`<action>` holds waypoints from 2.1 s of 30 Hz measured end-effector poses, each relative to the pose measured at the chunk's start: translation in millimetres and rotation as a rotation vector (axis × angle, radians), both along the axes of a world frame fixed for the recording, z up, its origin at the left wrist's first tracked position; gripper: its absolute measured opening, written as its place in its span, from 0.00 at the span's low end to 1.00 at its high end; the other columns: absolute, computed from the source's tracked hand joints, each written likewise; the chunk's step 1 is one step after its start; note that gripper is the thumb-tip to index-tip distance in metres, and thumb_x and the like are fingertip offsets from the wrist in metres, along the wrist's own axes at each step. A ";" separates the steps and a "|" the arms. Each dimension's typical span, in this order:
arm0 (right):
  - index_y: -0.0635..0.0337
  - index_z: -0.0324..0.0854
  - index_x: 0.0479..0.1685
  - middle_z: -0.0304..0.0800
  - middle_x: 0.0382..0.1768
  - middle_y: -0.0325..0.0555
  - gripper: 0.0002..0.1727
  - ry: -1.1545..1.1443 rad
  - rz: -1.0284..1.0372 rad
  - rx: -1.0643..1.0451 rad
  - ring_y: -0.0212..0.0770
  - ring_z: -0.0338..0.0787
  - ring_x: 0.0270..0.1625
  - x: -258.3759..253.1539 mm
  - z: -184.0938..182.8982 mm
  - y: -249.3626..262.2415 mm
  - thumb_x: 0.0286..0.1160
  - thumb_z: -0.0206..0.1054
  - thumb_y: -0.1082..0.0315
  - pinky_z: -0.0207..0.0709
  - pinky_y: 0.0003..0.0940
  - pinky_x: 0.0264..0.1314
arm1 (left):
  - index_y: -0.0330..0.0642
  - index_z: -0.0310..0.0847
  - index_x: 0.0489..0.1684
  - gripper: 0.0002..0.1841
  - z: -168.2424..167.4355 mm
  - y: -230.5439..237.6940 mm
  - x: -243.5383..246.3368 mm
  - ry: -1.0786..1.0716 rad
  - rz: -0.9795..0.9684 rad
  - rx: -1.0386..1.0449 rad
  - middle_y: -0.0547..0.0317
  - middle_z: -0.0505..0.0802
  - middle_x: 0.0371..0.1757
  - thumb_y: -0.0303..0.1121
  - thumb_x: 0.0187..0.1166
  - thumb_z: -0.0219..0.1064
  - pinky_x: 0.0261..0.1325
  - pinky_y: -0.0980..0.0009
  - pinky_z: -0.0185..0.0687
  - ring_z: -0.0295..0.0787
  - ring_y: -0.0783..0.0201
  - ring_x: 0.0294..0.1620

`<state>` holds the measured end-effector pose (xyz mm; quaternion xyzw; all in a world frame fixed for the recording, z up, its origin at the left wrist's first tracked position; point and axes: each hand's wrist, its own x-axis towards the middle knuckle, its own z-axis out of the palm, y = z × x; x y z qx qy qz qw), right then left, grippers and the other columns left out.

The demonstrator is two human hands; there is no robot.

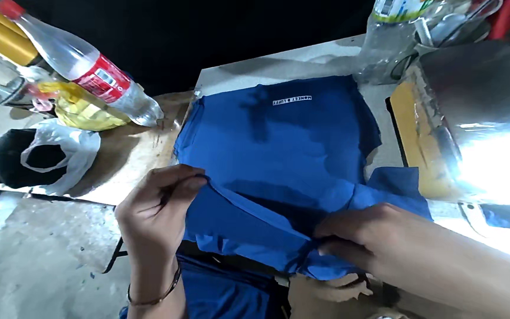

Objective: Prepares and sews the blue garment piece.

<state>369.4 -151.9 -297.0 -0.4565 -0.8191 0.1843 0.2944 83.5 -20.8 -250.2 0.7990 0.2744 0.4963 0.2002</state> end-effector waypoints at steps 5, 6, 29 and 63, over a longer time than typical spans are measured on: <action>0.40 0.89 0.37 0.86 0.35 0.25 0.10 -0.017 0.000 0.062 0.22 0.85 0.38 6.4 -3.0 9.2 0.78 0.62 0.54 0.81 0.21 0.36 | 0.68 0.89 0.51 0.08 3.7 -8.8 -0.5 0.028 0.034 0.093 0.93 0.93 0.49 0.41 0.81 0.70 0.52 0.88 0.86 0.89 0.88 0.47; 0.40 0.89 0.36 0.84 0.40 0.25 0.09 -0.006 0.024 0.057 0.23 0.84 0.45 7.3 -3.4 13.0 0.76 0.63 0.54 0.81 0.20 0.42 | 0.68 0.89 0.50 0.07 3.5 -9.4 -0.9 0.020 0.038 0.110 0.92 0.93 0.48 0.41 0.81 0.70 0.51 0.87 0.86 0.89 0.88 0.46; 0.54 0.87 0.47 0.86 0.42 0.37 0.07 0.026 0.134 -0.250 0.29 0.87 0.44 8.6 8.6 23.9 0.80 0.64 0.71 0.84 0.27 0.48 | 0.66 0.91 0.45 0.04 12.7 -24.1 -23.1 0.121 0.154 -0.163 0.88 0.94 0.44 0.45 0.78 0.72 0.49 0.84 0.87 0.90 0.86 0.44; 0.49 0.86 0.54 0.89 0.34 0.36 0.10 -0.163 -0.259 -0.187 0.37 0.90 0.35 47.5 75.1 -77.1 0.78 0.71 0.61 0.85 0.43 0.40 | 0.61 0.95 0.44 0.05 32.0 -171.1 34.7 -0.331 0.229 -0.171 0.78 0.96 0.40 0.42 0.77 0.74 0.45 0.79 0.89 0.91 0.79 0.39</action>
